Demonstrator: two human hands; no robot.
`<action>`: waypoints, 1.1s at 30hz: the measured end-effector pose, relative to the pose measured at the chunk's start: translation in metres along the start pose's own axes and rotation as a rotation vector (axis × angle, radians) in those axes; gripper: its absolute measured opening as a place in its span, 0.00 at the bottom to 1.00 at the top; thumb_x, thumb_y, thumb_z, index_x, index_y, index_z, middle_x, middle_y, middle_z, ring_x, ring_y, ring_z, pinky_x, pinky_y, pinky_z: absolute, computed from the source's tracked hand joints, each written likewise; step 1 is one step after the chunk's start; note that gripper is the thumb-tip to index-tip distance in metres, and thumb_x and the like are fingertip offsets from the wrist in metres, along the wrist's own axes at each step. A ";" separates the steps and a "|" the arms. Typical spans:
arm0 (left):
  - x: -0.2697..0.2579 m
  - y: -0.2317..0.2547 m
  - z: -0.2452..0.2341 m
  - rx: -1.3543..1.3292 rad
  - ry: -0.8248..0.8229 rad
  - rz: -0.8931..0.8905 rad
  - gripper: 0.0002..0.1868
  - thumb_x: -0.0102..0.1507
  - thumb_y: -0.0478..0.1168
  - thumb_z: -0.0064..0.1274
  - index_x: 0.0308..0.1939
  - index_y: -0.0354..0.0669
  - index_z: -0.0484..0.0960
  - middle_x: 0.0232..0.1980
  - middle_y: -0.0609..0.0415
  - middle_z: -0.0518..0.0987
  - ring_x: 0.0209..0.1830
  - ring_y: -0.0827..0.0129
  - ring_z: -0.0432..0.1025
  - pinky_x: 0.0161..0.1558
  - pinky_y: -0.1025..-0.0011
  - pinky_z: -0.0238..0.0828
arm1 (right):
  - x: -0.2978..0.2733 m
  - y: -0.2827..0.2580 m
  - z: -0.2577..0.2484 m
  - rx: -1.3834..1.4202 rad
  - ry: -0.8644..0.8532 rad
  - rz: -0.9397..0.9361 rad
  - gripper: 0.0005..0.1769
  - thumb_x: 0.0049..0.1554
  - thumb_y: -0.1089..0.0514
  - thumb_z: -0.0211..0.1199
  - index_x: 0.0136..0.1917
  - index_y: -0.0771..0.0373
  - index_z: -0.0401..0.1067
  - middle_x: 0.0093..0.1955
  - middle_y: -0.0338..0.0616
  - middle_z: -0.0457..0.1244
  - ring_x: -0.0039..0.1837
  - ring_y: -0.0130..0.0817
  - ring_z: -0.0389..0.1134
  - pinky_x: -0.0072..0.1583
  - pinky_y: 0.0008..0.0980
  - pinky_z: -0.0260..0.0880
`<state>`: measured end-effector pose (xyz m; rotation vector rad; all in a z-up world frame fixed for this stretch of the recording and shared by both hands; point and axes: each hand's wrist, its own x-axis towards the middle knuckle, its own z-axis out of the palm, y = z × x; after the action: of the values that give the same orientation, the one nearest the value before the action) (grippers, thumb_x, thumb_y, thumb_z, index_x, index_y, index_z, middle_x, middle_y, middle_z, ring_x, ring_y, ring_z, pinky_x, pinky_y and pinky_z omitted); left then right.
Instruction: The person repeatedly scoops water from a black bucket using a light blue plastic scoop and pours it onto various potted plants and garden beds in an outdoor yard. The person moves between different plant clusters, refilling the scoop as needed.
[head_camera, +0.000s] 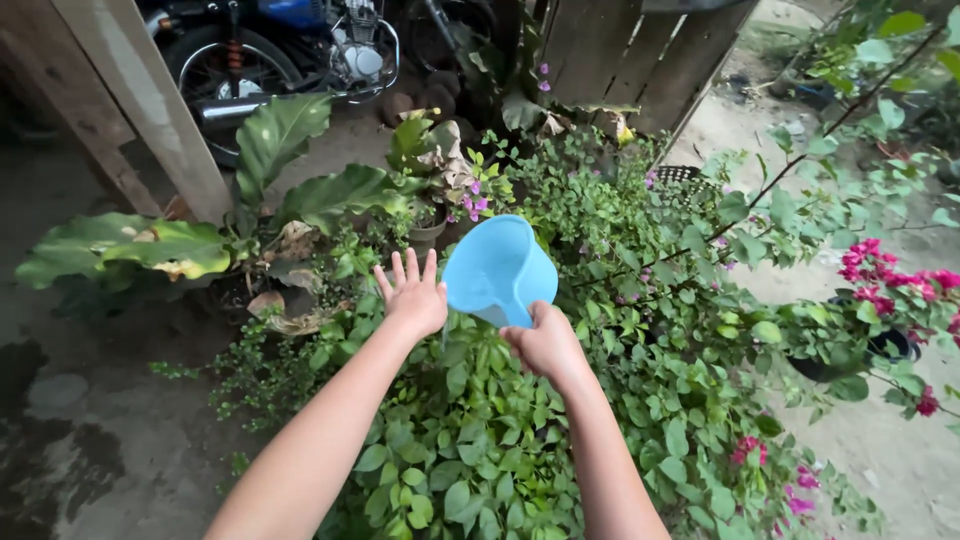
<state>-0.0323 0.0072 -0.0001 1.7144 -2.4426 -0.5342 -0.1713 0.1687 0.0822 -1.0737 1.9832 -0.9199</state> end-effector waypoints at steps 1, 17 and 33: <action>-0.002 0.002 -0.001 -0.002 0.001 -0.008 0.34 0.73 0.50 0.26 0.83 0.55 0.43 0.86 0.42 0.39 0.85 0.48 0.25 0.73 0.37 0.04 | 0.004 0.002 -0.002 -0.003 -0.008 -0.002 0.08 0.52 0.62 0.64 0.42 0.70 0.70 0.25 0.49 0.65 0.22 0.34 0.64 0.25 0.29 0.64; 0.017 0.013 0.013 0.084 -0.058 -0.008 0.34 0.74 0.54 0.26 0.84 0.54 0.41 0.86 0.42 0.38 0.85 0.47 0.26 0.74 0.36 0.06 | 0.045 0.037 -0.014 -0.022 0.004 0.025 0.11 0.52 0.61 0.64 0.45 0.70 0.71 0.25 0.47 0.65 0.22 0.35 0.65 0.26 0.31 0.64; 0.059 0.027 0.011 0.108 -0.115 0.123 0.35 0.74 0.55 0.24 0.84 0.56 0.38 0.86 0.43 0.36 0.85 0.48 0.25 0.74 0.37 0.06 | 0.053 0.021 -0.026 0.017 0.145 0.097 0.14 0.52 0.61 0.65 0.47 0.73 0.69 0.25 0.50 0.66 0.22 0.36 0.65 0.24 0.32 0.65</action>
<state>-0.0807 -0.0365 -0.0073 1.5985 -2.6823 -0.5088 -0.2233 0.1371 0.0661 -0.9157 2.1216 -0.9847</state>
